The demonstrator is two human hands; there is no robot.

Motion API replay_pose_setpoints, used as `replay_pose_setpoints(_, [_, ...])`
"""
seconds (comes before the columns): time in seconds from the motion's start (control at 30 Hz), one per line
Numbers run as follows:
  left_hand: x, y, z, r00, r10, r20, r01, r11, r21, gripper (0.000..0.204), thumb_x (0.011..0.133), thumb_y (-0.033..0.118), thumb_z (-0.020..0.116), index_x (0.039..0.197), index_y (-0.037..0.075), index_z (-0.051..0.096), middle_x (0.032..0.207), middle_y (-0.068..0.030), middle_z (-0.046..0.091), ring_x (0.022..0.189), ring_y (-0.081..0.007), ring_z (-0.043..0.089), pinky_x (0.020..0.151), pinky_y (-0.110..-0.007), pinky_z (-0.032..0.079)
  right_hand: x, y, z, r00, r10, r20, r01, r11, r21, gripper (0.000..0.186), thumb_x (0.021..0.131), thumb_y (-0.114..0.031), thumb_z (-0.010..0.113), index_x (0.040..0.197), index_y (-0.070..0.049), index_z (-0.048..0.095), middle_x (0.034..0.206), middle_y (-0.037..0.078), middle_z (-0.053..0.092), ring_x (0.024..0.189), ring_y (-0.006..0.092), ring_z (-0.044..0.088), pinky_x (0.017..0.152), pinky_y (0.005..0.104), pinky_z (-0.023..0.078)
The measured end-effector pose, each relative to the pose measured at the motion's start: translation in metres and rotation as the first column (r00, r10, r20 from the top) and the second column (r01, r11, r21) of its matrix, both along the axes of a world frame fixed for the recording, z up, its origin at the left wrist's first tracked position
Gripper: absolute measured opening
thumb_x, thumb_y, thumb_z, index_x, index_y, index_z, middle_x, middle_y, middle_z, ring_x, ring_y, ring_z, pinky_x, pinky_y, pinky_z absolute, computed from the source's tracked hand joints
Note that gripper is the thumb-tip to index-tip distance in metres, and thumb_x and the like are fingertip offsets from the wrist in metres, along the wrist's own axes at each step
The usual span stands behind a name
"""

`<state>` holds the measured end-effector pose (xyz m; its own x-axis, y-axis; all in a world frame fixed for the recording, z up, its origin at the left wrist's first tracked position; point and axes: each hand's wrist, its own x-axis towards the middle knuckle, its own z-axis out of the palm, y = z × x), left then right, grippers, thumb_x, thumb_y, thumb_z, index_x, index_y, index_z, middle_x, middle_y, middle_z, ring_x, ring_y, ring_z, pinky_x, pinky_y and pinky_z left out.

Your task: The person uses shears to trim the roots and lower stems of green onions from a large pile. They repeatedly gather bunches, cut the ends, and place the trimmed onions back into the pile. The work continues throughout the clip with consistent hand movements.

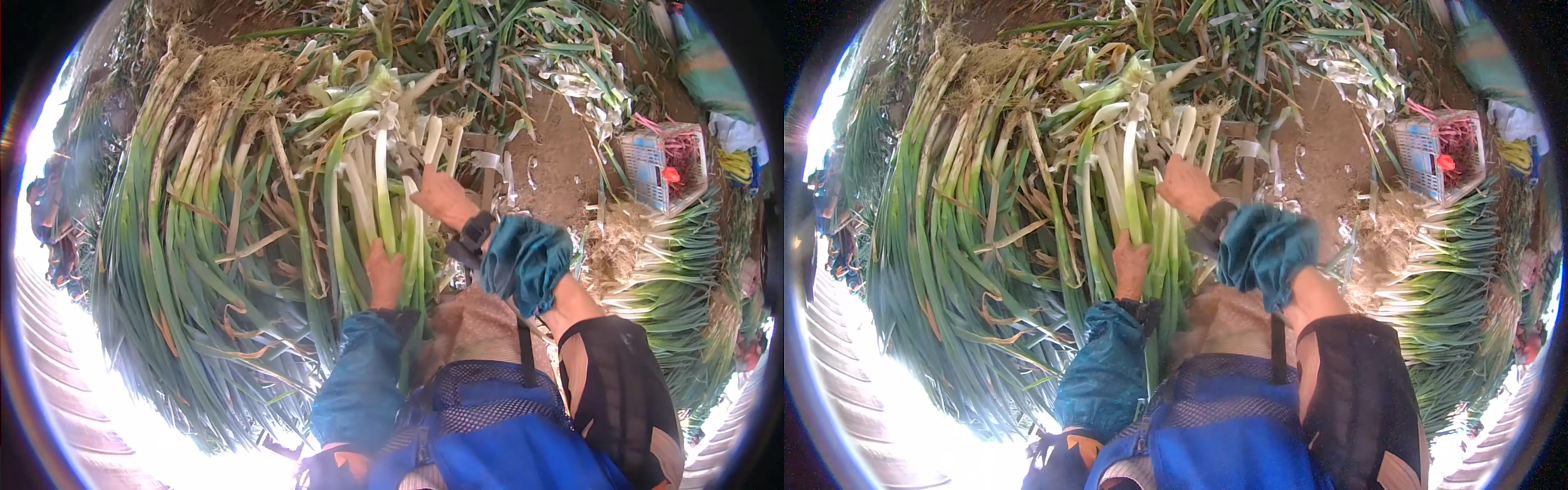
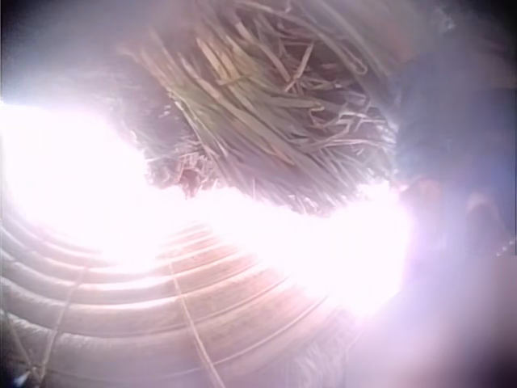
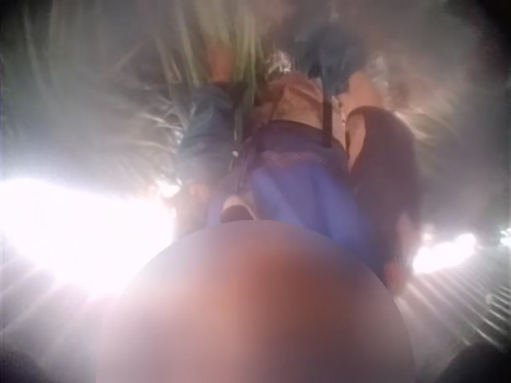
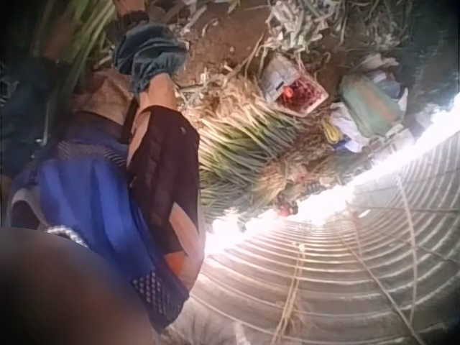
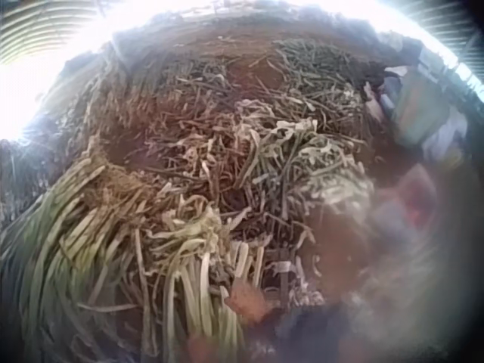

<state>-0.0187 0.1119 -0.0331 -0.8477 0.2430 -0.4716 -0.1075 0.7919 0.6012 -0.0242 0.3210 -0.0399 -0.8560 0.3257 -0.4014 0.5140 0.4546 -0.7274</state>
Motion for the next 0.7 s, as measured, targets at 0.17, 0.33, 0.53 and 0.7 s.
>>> replay_pose_setpoints(0.17, [0.007,-0.003,-0.007,0.997,-0.073,0.027,0.073,0.997,-0.020,0.030,0.070,0.005,0.063,0.097,-0.004,0.053,0.090,-0.0281,0.060,0.086,-0.0462,0.057,0.076,-0.046,0.046,0.040,-0.011,0.017,0.982,0.001,0.189,0.015,0.996,-0.086,0.042,0.080,-0.022,0.061,0.101,0.009,0.043,0.080,0.033,0.061,0.082,0.0485,0.061,0.073,0.0511,0.050])
replay_pose_setpoints(0.33, [0.005,-0.008,-0.011,0.971,0.051,0.233,-0.077,0.991,0.106,0.035,0.069,0.003,0.061,0.104,-0.003,0.057,0.089,-0.0229,0.063,0.084,-0.0380,0.061,0.075,-0.041,0.048,0.031,0.002,0.025,0.994,-0.018,0.111,0.022,0.999,-0.037,0.047,0.079,-0.022,0.063,0.106,0.009,0.040,0.081,0.032,0.062,0.081,0.0489,0.061,0.072,0.0514,0.050])
replay_pose_setpoints(0.53, [-0.008,-0.015,-0.007,0.819,0.164,0.549,-0.340,0.910,0.236,0.042,0.069,-0.009,0.058,0.111,-0.003,0.059,0.099,-0.0083,0.062,0.093,-0.0203,0.062,0.080,-0.030,0.049,0.059,-0.013,0.028,0.976,0.031,0.217,0.000,0.990,-0.144,0.048,0.082,-0.028,0.061,0.109,0.006,0.041,0.076,0.032,0.060,0.076,0.0493,0.060,0.068,0.0528,0.048])
replay_pose_setpoints(0.7, [-0.008,-0.014,-0.002,0.754,0.171,0.634,-0.442,0.847,0.296,0.044,0.069,-0.011,0.055,0.112,-0.004,0.058,0.101,-0.0080,0.062,0.094,-0.0194,0.062,0.079,-0.030,0.050,0.043,-0.009,-0.002,0.982,0.029,0.188,-0.021,0.999,-0.042,0.037,0.080,-0.020,0.061,0.098,0.006,0.041,0.078,0.028,0.063,0.080,0.0449,0.063,0.069,0.0499,0.051])
